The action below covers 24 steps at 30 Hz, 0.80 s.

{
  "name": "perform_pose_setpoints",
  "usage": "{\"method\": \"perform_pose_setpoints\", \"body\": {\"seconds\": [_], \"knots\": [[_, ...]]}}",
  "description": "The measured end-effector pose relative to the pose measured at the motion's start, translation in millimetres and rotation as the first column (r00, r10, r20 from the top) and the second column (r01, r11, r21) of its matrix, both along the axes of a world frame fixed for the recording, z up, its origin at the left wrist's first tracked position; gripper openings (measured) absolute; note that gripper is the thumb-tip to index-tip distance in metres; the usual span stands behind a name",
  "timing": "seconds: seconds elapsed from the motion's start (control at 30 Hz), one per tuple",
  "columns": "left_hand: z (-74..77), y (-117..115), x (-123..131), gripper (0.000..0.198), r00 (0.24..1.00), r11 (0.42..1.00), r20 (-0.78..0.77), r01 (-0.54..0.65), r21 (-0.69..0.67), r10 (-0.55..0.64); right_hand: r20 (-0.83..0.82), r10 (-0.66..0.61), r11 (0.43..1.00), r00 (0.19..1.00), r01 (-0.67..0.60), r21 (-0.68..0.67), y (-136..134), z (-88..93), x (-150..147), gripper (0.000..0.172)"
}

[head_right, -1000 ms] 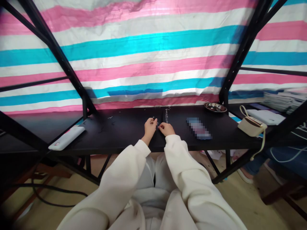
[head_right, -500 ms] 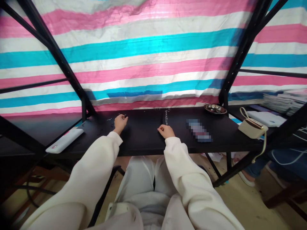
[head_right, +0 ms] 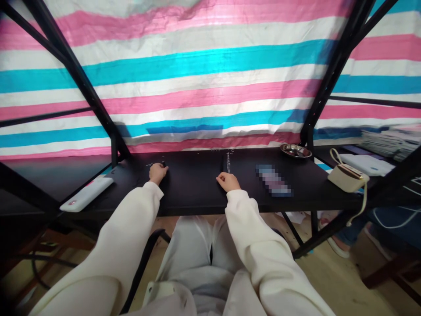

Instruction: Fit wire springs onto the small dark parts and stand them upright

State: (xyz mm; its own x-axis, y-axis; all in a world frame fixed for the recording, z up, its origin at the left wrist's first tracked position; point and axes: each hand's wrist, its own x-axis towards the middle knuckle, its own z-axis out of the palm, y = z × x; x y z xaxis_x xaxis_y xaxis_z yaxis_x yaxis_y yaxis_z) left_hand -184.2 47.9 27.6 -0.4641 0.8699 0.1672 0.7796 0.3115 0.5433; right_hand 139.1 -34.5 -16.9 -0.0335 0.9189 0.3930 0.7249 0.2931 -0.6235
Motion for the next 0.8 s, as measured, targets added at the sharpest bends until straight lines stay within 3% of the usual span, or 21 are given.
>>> {"method": "perform_pose_setpoints", "body": {"seconds": [0.43,0.6,0.7,0.8], "knots": [[5.5,-2.5,2.0,0.027,0.998,0.999,-0.064,0.022,-0.046,-0.025,-0.002,-0.041,0.999,0.999,0.041,0.023,-2.8,3.6,-0.8,0.019],[9.2,-10.0,4.8,0.04,0.972,0.993,-0.217,0.065,-0.103,-0.086,0.019,-0.263,0.965,0.964,0.264,-0.002,-9.0,13.0,-2.0,0.019],[9.8,-18.3,8.6,0.039,0.919,0.982,-0.356,0.122,-0.145,-0.167,0.003,-0.42,0.906,0.907,0.42,-0.058,-9.5,15.6,0.0,0.021],[10.2,-28.7,16.4,0.034,0.846,0.964,-0.47,0.183,-0.19,-0.253,0.052,-0.473,0.877,0.879,0.476,-0.068,-7.2,13.6,2.1,0.015]]}}
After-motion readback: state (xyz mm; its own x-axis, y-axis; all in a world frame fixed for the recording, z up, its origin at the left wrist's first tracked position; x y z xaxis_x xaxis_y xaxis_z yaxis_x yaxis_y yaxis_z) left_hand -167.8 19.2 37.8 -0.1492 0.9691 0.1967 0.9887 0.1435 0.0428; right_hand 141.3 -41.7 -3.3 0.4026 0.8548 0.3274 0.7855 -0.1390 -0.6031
